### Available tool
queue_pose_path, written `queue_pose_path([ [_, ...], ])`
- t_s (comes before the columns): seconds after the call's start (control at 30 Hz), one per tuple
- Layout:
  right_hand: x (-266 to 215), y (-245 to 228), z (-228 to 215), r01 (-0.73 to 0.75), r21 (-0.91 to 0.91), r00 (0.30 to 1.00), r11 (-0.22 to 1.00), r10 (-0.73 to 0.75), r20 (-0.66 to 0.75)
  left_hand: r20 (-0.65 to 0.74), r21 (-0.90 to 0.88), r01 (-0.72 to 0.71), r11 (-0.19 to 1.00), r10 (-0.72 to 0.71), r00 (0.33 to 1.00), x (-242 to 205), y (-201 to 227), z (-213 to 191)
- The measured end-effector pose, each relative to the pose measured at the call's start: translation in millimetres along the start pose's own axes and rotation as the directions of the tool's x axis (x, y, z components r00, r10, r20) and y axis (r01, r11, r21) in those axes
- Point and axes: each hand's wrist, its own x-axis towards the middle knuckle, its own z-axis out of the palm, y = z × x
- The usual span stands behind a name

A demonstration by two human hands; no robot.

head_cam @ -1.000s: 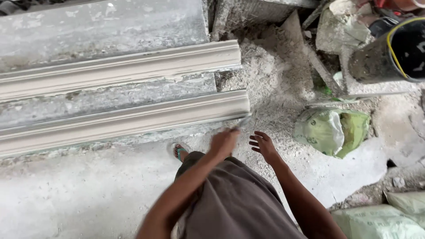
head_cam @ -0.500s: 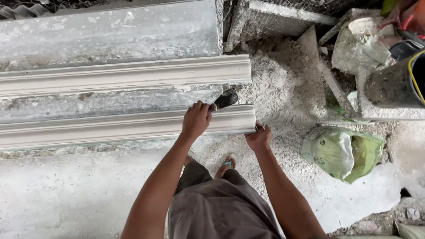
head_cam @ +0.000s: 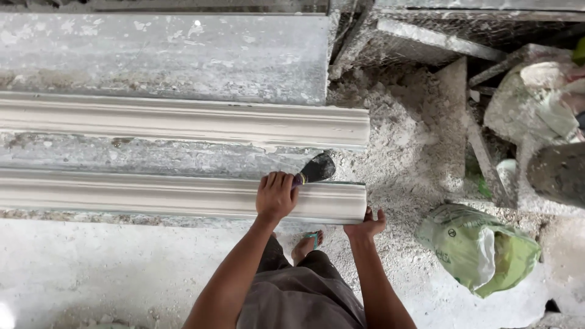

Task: Trimming and smoothing the edges of decorative plaster moldings using a hand scraper.

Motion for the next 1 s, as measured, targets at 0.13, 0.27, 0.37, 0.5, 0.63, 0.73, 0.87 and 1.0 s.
queue_pose_path([
  [0.13,25,0,-15,0.022,-0.005,0.999,1.000,-0.022,0.045,-0.017,0.002,0.001,1.000,-0.001,1.000,1,-1,1],
  [0.27,48,-17,-23,-0.043,-0.194,0.982,0.980,0.077,0.172,-0.040,-0.035,-0.005,0.999,0.003,0.999,4,0,-5],
  [0.37,106,-65,-59,0.142,-0.612,0.978,0.778,-0.013,0.210,-0.071,-0.110,0.006,0.994,-0.014,0.997,-2,-2,-2],
  [0.5,214,-154,-77,0.485,-0.748,0.622,-0.453,-0.423,0.659,-0.180,-0.343,-0.038,0.939,-0.026,0.983,-4,-12,0],
  [0.63,114,-125,-22,0.497,-0.619,0.297,-0.608,-0.551,0.780,-0.223,-0.515,0.039,0.856,-0.178,0.958,-66,-23,-51],
  [0.73,23,-19,9,0.815,-0.408,0.184,-0.411,-0.483,0.856,-0.042,-0.757,0.191,0.625,-0.338,0.940,-146,-59,-134],
  [0.87,-106,187,4,0.976,-0.151,0.139,-0.157,-0.081,0.987,0.103,-0.901,0.298,0.316,-0.510,0.854,-273,-150,-169],
  [1.0,-165,410,-36,0.941,-0.306,0.239,0.147,0.354,0.904,0.050,-0.889,0.368,0.271,-0.743,0.667,-387,-287,-107],
])
